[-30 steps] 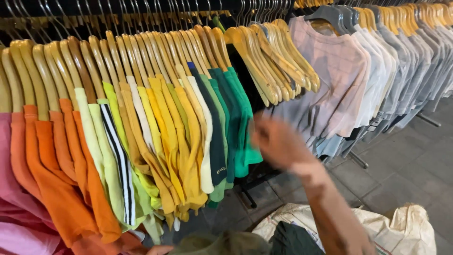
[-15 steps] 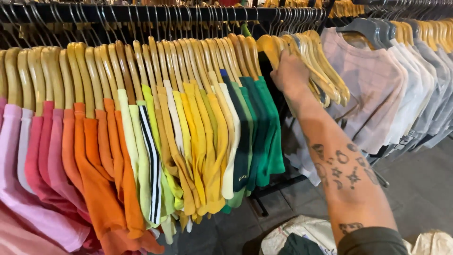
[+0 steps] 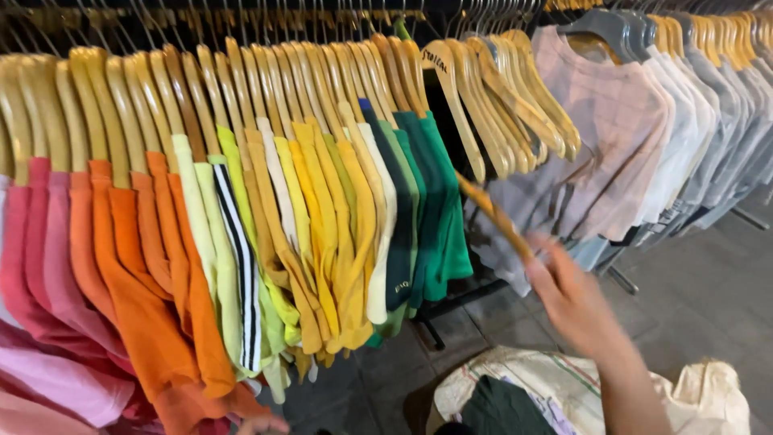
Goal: Picking up clothing items from a rack, placing some on hangers, and sorting others into a large collection bag on the floor.
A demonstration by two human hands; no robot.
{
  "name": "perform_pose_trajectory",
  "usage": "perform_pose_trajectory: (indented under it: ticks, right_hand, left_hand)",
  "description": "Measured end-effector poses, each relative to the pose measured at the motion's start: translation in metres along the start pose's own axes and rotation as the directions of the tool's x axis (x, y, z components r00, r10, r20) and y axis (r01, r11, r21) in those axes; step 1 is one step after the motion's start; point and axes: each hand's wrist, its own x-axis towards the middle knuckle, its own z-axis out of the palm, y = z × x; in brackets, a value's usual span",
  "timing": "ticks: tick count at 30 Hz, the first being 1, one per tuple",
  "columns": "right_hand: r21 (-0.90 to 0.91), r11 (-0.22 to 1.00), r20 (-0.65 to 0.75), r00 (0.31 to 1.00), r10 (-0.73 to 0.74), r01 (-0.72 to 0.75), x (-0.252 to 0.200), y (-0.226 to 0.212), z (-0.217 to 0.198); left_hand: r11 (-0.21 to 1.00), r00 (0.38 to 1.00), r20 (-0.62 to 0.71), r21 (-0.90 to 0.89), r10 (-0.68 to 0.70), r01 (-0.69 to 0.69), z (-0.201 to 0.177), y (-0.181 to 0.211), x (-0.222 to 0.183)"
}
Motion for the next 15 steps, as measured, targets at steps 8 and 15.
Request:
perform_pose_trajectory:
  ticks: [8,15]
  right_hand:
    - [0.978,0.171,0.130,0.990,-0.048,-0.120,-0.147,0.169,0.069]
    - [0.882,0.155,-0.433,0.895,-0.109,0.445,-0.163,0.056,0.086]
  left_hand:
    - [0.857,0.853,-0.203,0.096,-0.481,0.507,0.026,0.438,0.115]
    - [0.942,0.983,0.104,0.317,-0.152,0.112,0.036,0.479,0.157]
